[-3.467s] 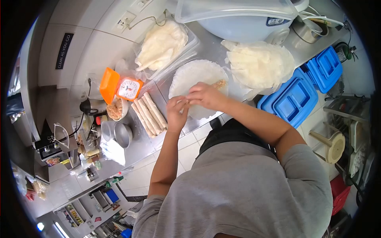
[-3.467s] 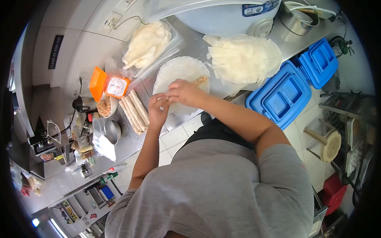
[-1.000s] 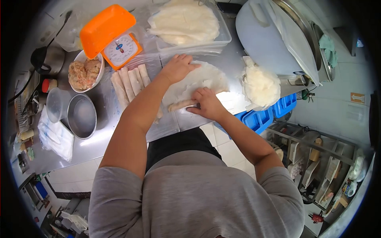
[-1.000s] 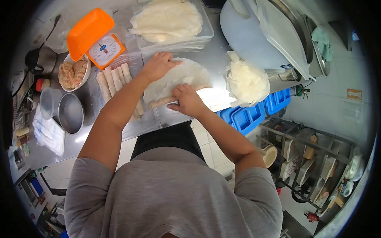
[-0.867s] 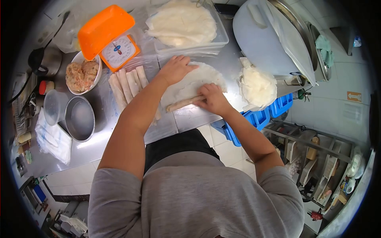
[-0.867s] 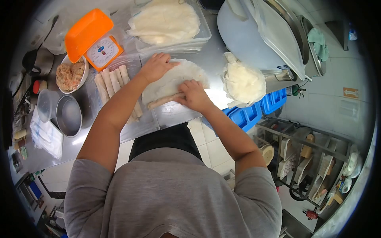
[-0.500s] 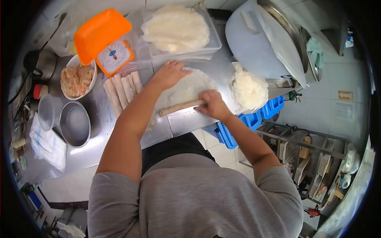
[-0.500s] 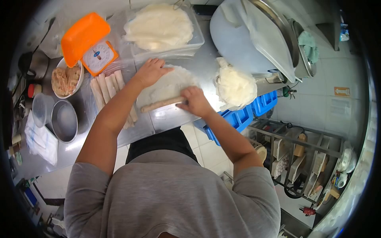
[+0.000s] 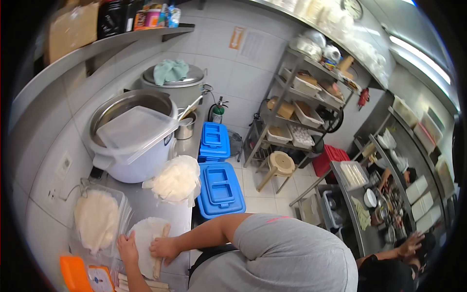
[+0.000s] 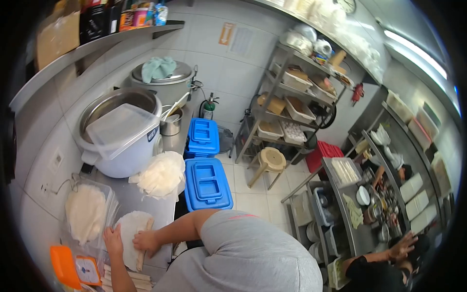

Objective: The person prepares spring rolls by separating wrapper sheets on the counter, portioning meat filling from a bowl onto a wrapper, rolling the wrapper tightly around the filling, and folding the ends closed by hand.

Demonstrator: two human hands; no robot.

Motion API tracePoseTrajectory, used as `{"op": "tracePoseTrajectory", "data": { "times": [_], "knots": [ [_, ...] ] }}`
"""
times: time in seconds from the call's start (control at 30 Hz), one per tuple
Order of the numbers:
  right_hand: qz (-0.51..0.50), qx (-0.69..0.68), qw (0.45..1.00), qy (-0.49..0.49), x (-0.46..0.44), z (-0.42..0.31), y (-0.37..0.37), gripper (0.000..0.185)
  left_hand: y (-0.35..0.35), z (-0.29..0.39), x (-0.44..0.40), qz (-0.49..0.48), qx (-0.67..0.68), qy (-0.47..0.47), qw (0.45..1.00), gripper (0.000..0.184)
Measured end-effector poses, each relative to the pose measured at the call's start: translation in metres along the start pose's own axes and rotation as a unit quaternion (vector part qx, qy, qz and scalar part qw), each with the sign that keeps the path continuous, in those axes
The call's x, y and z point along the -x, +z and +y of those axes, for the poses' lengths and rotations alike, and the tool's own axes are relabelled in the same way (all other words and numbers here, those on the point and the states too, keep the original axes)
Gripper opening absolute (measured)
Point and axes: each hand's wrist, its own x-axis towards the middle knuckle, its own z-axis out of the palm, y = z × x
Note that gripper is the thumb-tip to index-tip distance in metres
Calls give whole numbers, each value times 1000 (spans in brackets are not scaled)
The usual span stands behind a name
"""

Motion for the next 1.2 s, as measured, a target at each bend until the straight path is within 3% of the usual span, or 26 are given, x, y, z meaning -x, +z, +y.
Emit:
{"op": "tracePoseTrajectory", "data": {
  "times": [0.1, 0.2, 0.23, 0.27, 0.33, 0.37, 0.4, 0.47, 0.6, 0.7, 0.83, 0.93, 0.97, 1.1, 1.2],
  "knots": [
    [11, 1, 999, -38, 1, -29, -2, 51, 8, -11, 1, -23, -23, 33, 999, 31],
    [19, -82, 991, -106, -13, 2, 21, 47, 15, -12, -6, -27, -64, 28, 997, 34],
    [-85, -103, 989, -67, -18, 10, 16, 46, 10, -9, -11, -88, -13, -43, 995, 43],
    [-21, -196, 980, -24, -17, 10, 12, 48, -51, 35, -10, -93, 148, -212, 962, 54],
    [32, -178, 983, -14, -15, 10, -21, 48, -51, 27, 20, 166, 269, -203, 927, 58],
    [79, -197, 977, 6, -17, 13, -29, 44, -66, 33, 40, 238, 306, -219, 896, 55],
    [78, -136, 987, 26, -27, 3, -49, 40, -78, 41, 68, 300, 241, -220, 896, 49],
    [62, -169, 982, 58, -61, -22, -72, 38, -120, 70, 132, 239, 259, -294, 889, 44],
    [22, -156, 976, -152, -151, -112, -75, 41, -113, 127, 245, 229, 253, -395, 853, 30],
    [1, -130, 956, -262, -219, -174, -28, 52, -108, 171, 297, 269, 244, -485, 795, 23],
    [91, -74, 966, -230, -276, -218, 9, 60, -106, 210, 333, 335, 231, -572, 713, 22],
    [-59, -164, 944, -280, -243, -246, -5, 67, -103, 226, 350, 384, 220, -609, 658, 22],
    [-120, -117, 917, -363, -239, -253, 10, 74, -101, 226, 354, 394, 217, -616, 647, 22],
    [-61, -17, 893, -445, -237, -281, 100, 85, -121, 213, 350, 380, 203, -602, 672, 22],
    [-378, 57, 870, -312, -260, -309, 93, 83, -136, 201, 344, 363, 179, -572, 714, 22]
  ]
}}
